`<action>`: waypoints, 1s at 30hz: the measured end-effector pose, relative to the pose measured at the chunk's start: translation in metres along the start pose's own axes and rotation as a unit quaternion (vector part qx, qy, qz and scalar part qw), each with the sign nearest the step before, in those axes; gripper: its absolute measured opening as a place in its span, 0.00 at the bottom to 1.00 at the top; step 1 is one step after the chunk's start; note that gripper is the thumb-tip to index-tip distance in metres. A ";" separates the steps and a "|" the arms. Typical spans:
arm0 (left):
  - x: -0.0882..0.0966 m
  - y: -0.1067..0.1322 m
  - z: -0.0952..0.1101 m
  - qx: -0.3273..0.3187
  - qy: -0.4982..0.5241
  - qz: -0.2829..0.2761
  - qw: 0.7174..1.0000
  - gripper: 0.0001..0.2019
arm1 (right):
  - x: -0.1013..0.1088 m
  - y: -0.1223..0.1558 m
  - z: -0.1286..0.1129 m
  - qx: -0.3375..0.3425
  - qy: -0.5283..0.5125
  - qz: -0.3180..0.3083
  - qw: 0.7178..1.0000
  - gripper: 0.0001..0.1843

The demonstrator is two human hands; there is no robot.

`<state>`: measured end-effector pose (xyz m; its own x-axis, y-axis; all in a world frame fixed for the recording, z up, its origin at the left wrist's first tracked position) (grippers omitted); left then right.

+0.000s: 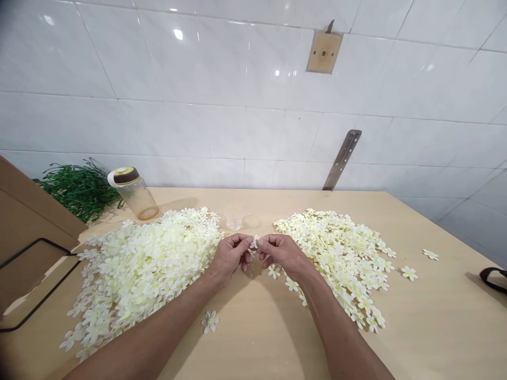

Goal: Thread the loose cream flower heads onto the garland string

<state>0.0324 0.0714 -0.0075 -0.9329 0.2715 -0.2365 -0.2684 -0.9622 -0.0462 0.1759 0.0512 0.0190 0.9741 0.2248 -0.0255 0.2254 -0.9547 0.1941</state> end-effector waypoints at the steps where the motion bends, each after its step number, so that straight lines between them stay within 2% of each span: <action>1: 0.000 0.000 -0.001 -0.004 -0.009 0.005 1.000 0.16 | 0.000 0.000 -0.001 0.002 0.005 -0.005 1.000 0.24; 7: 0.001 0.002 0.000 -0.039 -0.076 0.035 0.996 0.15 | 0.001 0.002 -0.001 -0.007 0.054 -0.001 0.999 0.24; 12: 0.005 0.002 0.004 -0.062 -0.086 0.062 0.992 0.15 | 0.005 0.002 0.001 -0.037 0.072 0.015 0.997 0.23; 18: 0.012 -0.002 0.008 -0.036 -0.023 0.105 0.994 0.15 | 0.009 0.002 0.000 -0.033 0.073 0.015 0.997 0.22; 30: 0.012 -0.004 0.007 0.006 0.070 0.103 0.992 0.19 | 0.012 0.004 -0.002 -0.004 0.080 0.014 0.997 0.21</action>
<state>0.0205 0.0787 -0.0036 -0.9259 0.0639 -0.3723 -0.0797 -0.9964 0.0273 0.1886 0.0508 0.0213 0.9641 0.2276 0.1364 0.1983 -0.9596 0.1996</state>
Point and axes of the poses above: each hand's wrist, its own y-axis away from the middle knuckle, its own x-axis out of the back of the hand, z = x × y, the point moved 4 cm from there along -y, towards the middle knuckle, and after that the axes turned 4 degrees about -x, right-handed, at the moved point
